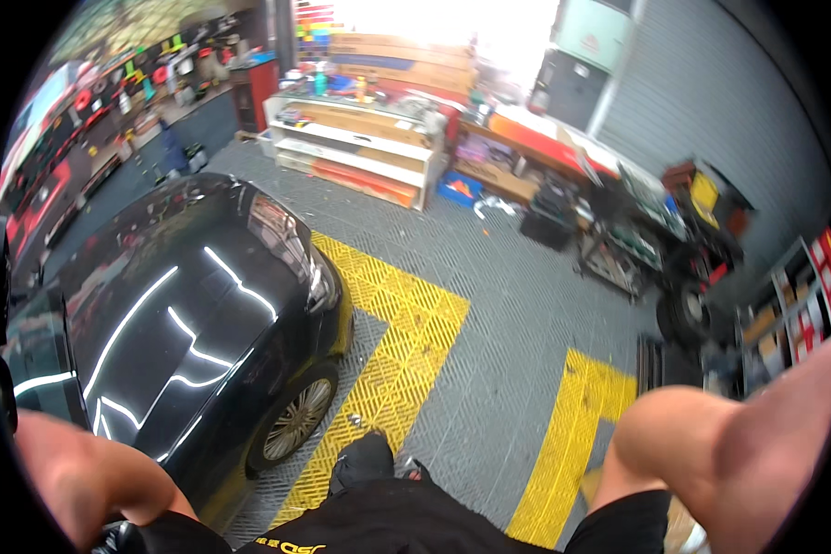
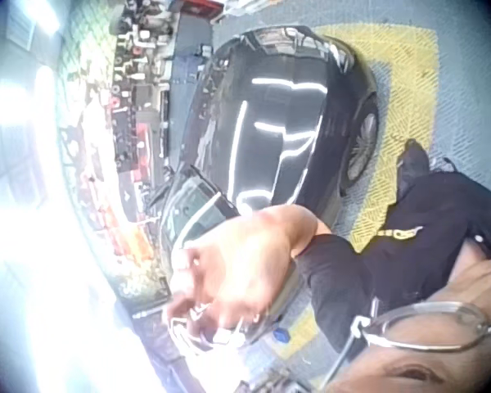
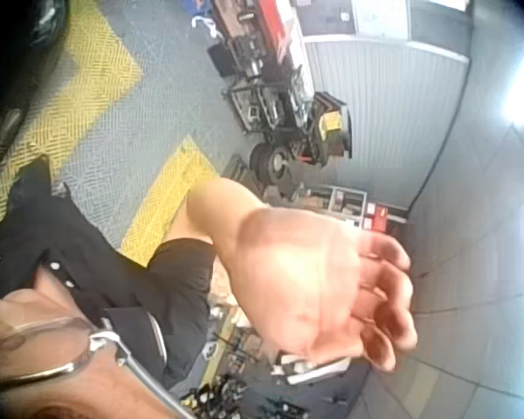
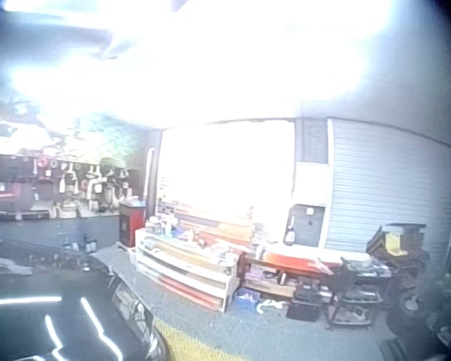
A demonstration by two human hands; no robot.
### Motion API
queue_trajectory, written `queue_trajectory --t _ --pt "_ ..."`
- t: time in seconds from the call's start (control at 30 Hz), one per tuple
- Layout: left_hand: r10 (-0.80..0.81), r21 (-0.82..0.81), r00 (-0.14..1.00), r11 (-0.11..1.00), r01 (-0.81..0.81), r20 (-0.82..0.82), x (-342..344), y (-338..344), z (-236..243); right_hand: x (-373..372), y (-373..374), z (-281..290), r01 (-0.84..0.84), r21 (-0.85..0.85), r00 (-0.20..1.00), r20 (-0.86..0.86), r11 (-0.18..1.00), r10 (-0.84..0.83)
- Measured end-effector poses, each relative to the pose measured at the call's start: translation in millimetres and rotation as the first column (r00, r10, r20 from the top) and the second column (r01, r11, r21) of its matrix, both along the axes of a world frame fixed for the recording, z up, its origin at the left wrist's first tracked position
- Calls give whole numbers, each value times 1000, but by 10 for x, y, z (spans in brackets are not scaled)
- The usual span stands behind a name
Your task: The person unscrews and removes components from a car trunk latch assembly using a socket wrench and a screwdriver.
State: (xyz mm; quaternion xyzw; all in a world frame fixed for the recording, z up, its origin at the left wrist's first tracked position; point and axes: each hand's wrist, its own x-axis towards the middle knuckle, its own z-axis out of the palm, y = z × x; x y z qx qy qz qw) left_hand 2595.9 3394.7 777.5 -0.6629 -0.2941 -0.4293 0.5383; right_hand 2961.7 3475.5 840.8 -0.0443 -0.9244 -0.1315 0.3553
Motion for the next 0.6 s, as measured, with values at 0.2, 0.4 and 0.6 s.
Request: queue_trajectory --t 0.2,0.4,0.6 --pt "594 -622 322 783 -18 737 -240 1334 -3366 77 1799 -534 137 -126 984 -95 983 -150" --pt "926 -840 311 -338 424 -215 273 2563 -5635 -160 3825 -344 -98 -217 972 -230 971 47" --pt "823 -709 521 -505 492 -225 -22 4594 -5521 -52 5710 -725 92 -123 886 -442 988 -138"
